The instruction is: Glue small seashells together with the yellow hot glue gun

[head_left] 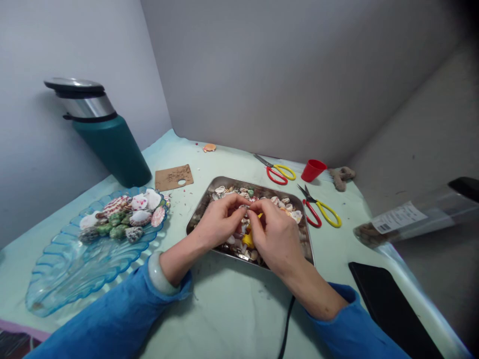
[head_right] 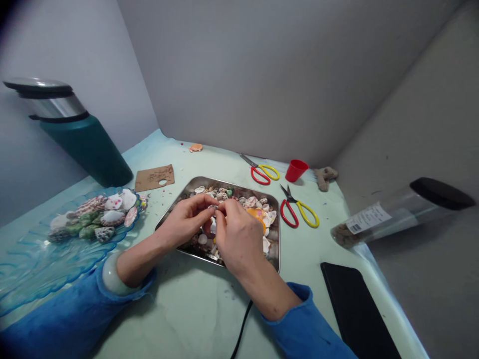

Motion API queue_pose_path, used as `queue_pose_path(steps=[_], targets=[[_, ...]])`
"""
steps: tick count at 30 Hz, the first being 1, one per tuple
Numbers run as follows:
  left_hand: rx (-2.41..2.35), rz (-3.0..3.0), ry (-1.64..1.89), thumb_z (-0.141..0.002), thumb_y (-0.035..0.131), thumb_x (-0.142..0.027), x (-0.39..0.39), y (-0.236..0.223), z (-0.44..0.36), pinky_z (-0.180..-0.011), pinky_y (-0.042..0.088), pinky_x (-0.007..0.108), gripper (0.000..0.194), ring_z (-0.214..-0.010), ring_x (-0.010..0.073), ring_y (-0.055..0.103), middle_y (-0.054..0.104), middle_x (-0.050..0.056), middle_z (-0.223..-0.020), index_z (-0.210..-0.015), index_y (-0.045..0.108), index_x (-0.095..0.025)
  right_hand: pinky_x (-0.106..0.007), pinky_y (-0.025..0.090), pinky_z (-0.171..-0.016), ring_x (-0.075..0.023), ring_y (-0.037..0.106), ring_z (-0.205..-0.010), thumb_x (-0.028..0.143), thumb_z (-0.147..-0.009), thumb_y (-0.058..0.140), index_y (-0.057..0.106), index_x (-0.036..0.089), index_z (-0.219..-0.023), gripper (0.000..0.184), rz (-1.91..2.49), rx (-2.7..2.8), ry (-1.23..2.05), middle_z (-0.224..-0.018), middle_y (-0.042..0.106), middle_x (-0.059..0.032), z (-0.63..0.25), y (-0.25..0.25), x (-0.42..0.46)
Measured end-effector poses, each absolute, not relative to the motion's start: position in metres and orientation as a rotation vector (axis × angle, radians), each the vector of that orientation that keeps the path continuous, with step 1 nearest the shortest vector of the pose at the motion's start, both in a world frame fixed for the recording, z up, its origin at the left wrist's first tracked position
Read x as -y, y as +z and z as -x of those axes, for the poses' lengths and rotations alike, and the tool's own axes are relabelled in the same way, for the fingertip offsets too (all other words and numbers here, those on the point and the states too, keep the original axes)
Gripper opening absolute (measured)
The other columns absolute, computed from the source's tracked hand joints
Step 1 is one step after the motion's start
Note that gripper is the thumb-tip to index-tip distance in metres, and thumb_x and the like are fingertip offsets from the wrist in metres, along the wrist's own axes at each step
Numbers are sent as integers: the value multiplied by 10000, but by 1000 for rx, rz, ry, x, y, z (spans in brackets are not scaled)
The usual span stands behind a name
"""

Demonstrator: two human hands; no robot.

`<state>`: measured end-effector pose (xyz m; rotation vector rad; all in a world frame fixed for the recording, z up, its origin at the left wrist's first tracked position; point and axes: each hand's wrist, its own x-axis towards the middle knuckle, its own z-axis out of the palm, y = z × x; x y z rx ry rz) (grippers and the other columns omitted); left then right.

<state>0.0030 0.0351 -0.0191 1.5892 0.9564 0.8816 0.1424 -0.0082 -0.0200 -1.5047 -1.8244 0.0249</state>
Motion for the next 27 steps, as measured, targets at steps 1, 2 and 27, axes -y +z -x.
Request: queue_pose_path(steps=[1, 2, 27], targets=[[-952, -1581, 879, -834, 538, -247, -35, -19, -3, -445, 463, 190, 161, -482, 75, 543, 614, -3, -740, -958, 592, -159, -287, 399, -656, -189, 613, -717, 202, -882, 486, 583, 181, -865, 101, 1509, 1825, 25, -803, 669, -40, -143, -20, 8], [-952, -1575, 875, -834, 540, -247, -35, -19, -3, -442, 462, 191, 162, -476, 74, 541, 615, -2, -739, -959, 590, -158, -289, 400, -659, -190, 614, -718, 202, -883, 484, 583, 180, -866, 103, 1514, 1826, 27, -804, 670, -42, -143, -20, 8], [-979, -1619, 861, -825, 537, -252, -35, -16, -3, -454, 444, 189, 168, -496, 81, 530, 609, -1, -706, -930, 620, -151, -291, 422, -683, -192, 632, -761, 197, -884, 482, 586, 186, -915, 109, 1493, 1824, 6, -850, 684, -49, -143, -21, 8]])
